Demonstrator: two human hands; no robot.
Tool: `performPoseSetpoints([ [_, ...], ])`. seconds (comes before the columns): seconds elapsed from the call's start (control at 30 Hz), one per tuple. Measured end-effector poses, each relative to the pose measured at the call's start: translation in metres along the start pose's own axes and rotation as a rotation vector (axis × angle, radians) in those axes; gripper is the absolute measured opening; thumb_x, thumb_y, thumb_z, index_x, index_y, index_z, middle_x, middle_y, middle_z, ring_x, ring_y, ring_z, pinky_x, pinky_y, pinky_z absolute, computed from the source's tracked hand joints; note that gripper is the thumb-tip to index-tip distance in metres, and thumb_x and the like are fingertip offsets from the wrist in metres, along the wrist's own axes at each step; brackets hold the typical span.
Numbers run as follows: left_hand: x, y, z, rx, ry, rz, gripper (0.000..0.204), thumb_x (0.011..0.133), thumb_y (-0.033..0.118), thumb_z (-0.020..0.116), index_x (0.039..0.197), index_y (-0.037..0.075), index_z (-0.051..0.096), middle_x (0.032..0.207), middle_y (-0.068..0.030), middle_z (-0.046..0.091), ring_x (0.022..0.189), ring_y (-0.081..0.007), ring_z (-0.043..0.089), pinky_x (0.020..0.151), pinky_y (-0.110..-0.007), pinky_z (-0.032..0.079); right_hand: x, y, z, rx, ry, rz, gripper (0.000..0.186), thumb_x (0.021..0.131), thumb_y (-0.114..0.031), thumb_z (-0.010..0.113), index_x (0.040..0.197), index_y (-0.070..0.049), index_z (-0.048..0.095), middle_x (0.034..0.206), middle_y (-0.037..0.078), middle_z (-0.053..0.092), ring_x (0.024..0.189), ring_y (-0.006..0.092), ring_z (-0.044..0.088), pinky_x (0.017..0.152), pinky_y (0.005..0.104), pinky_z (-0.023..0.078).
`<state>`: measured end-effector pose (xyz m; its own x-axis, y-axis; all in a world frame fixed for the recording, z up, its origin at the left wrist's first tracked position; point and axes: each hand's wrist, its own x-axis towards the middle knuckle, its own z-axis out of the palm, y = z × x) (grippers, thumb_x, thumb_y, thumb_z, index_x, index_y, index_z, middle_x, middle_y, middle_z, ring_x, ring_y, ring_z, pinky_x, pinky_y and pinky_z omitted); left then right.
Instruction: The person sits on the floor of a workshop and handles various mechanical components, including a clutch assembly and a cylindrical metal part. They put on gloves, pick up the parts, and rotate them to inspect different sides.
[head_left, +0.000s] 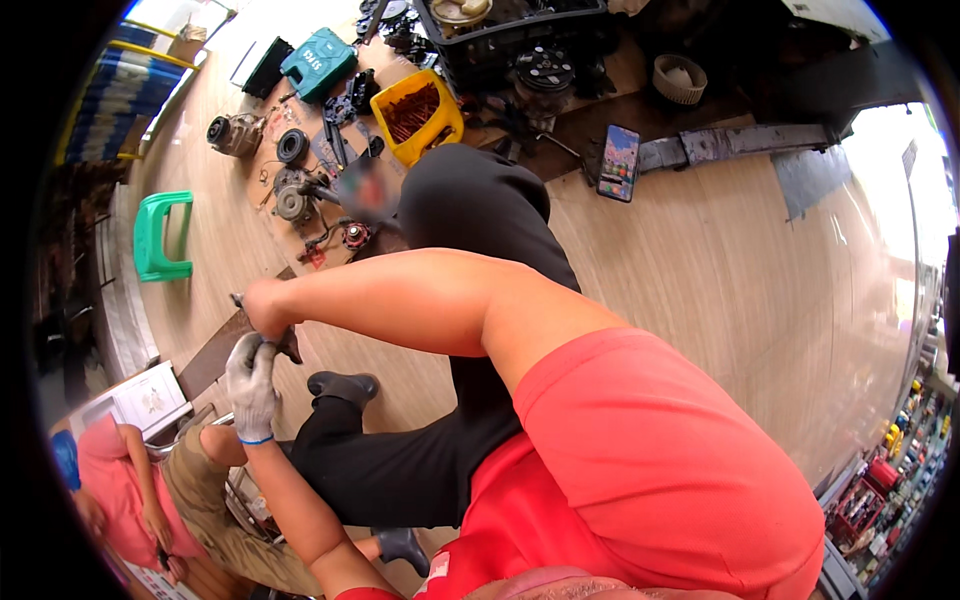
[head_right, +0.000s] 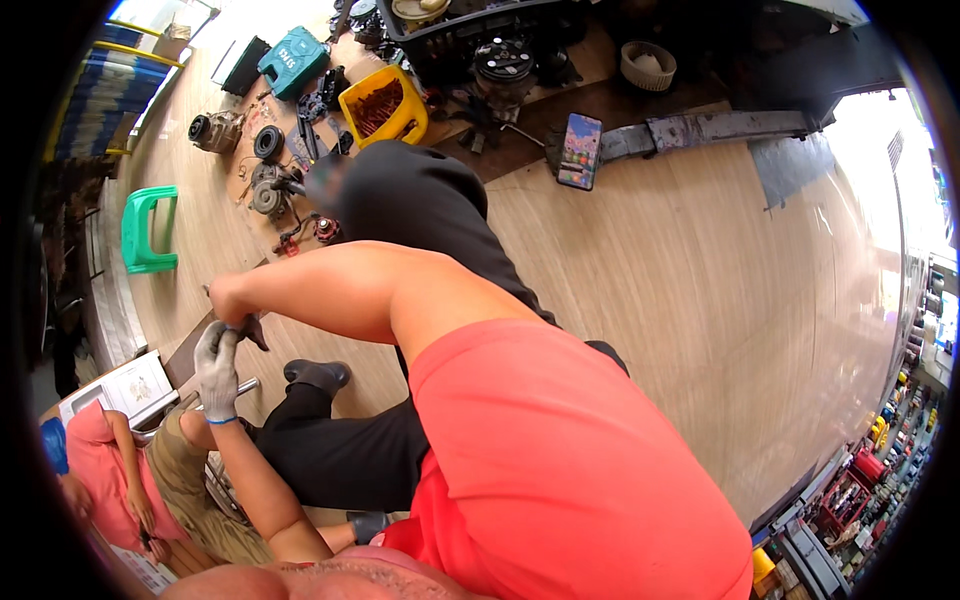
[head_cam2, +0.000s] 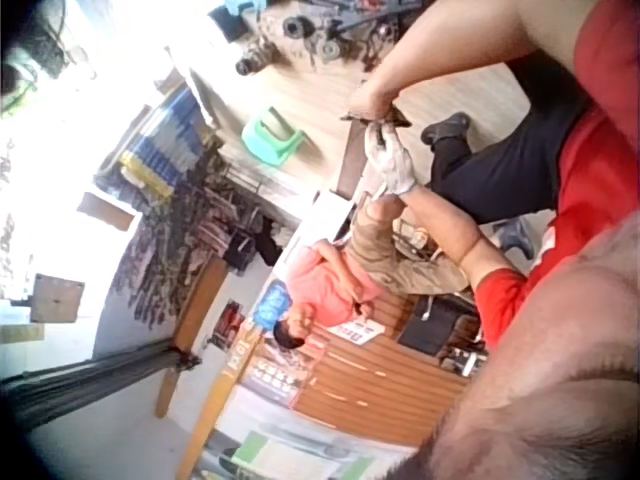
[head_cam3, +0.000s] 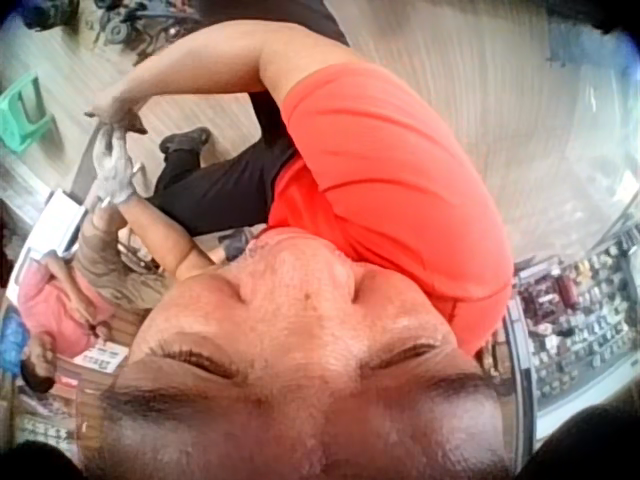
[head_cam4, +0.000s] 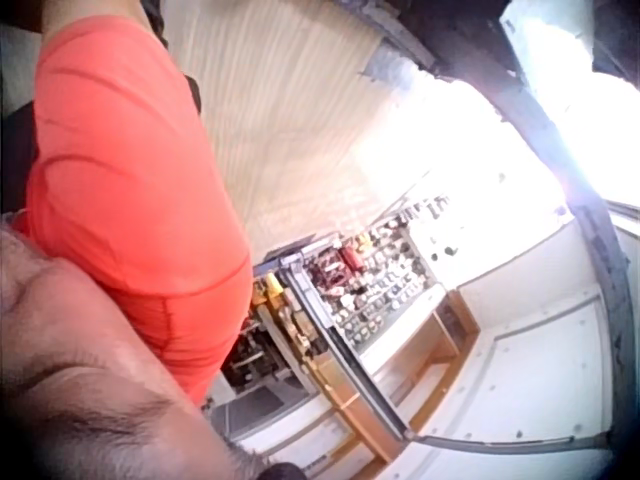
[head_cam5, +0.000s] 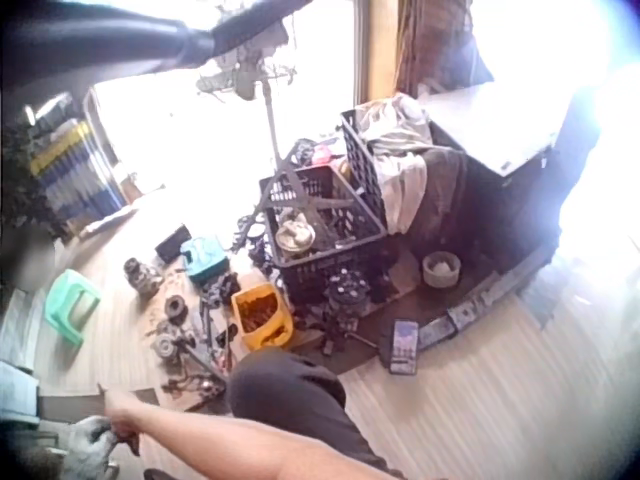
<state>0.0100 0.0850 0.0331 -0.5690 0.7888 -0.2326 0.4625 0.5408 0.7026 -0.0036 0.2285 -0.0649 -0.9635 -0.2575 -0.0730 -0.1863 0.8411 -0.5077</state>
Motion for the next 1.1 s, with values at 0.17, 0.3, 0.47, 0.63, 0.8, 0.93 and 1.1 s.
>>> performPoseSetpoints([
  [0.17, 0.003, 0.009, 0.006, -0.011, -0.03, 0.054, 0.014, 0.095, 0.008, 0.059, 0.1, -0.005, 0.062, 0.09, -0.0075, 0.065, 0.084, -0.0131, 0.059, 0.08, -0.028, 0.048, -0.019, -0.006, -0.024, 0.919, 0.169, 0.35, 0.027, 0.079, -0.022, 0.074, 0.106, -0.018, 0.074, 0.108, 0.007, 0.072, 0.095, 0.0232, 0.069, 0.076, 0.0383, 0.055],
  [0.3, 0.002, 0.001, -0.004, -0.229, 0.161, 0.068, 0.018, 0.097, 0.012, 0.058, 0.102, -0.005, 0.063, 0.093, -0.0063, 0.066, 0.088, -0.0133, 0.059, 0.084, -0.029, 0.048, -0.025, -0.027, -0.038, 1.89, 0.221, 0.444, 0.042, 0.09, -0.027, 0.059, 0.124, -0.003, 0.06, 0.116, 0.016, 0.066, 0.095, 0.0244, 0.066, 0.079, 0.0419, 0.053],
  [0.47, -0.001, -0.01, -0.008, -0.25, 0.238, 0.044, 0.018, 0.096, 0.01, 0.058, 0.104, -0.005, 0.063, 0.095, -0.007, 0.065, 0.088, -0.0135, 0.06, 0.082, -0.028, 0.047, -0.015, -0.017, -0.029, 0.634, 0.731, 0.095, 0.031, 0.085, -0.029, 0.072, 0.109, -0.009, 0.07, 0.097, 0.012, 0.068, 0.076, 0.0205, 0.063, 0.071, 0.0324, 0.052],
  [0.63, 0.001, 0.006, -0.004, 0.053, 0.174, 0.101, 0.013, 0.094, 0.008, 0.061, 0.098, -0.005, 0.062, 0.092, -0.0095, 0.063, 0.083, -0.0148, 0.059, 0.077, -0.028, 0.048, 0.017, -0.019, -0.02, 1.985, 0.399, 0.394, 0.019, 0.086, -0.031, 0.068, 0.097, -0.017, 0.076, 0.082, 0.008, 0.067, 0.064, 0.0211, 0.056, 0.062, 0.0377, 0.047],
  [0.8, -0.002, 0.006, -0.015, 0.236, 0.173, 0.103, 0.013, 0.092, 0.007, 0.062, 0.097, -0.005, 0.061, 0.091, -0.0108, 0.062, 0.083, -0.0174, 0.059, 0.077, -0.03, 0.048, 0.041, -0.027, -0.018, 1.307, 0.586, 0.121, 0.022, 0.092, -0.025, 0.059, 0.1, -0.019, 0.078, 0.09, 0.013, 0.073, 0.076, 0.0238, 0.067, 0.066, 0.0379, 0.052],
  [0.93, -0.004, 0.001, -0.016, 0.073, 0.211, 0.061, 0.021, 0.093, 0.009, 0.064, 0.107, -0.007, 0.065, 0.099, -0.0139, 0.068, 0.092, -0.0203, 0.064, 0.083, -0.034, 0.051, 0.047, -0.014, -0.035, 1.4, 0.225, -0.04, 0.028, 0.087, -0.018, 0.066, 0.112, -0.01, 0.074, 0.101, 0.008, 0.075, 0.083, 0.023, 0.069, 0.07, 0.0338, 0.054],
  [1.1, -0.013, 0.039, 0.016, 0.124, 0.012, 0.061, 0.012, 0.089, 0.013, 0.065, 0.093, 0.003, 0.072, 0.091, -0.0107, 0.07, 0.083, -0.0239, 0.067, 0.077, -0.037, 0.054, 0.043, 0.0, -0.083, 2.507, 0.114, -0.2, 0.085, 0.08, -0.084, 0.043, 0.123, -0.013, 0.061, 0.107, 0.01, 0.067, 0.082, 0.0256, 0.062, 0.064, 0.0409, 0.047],
])
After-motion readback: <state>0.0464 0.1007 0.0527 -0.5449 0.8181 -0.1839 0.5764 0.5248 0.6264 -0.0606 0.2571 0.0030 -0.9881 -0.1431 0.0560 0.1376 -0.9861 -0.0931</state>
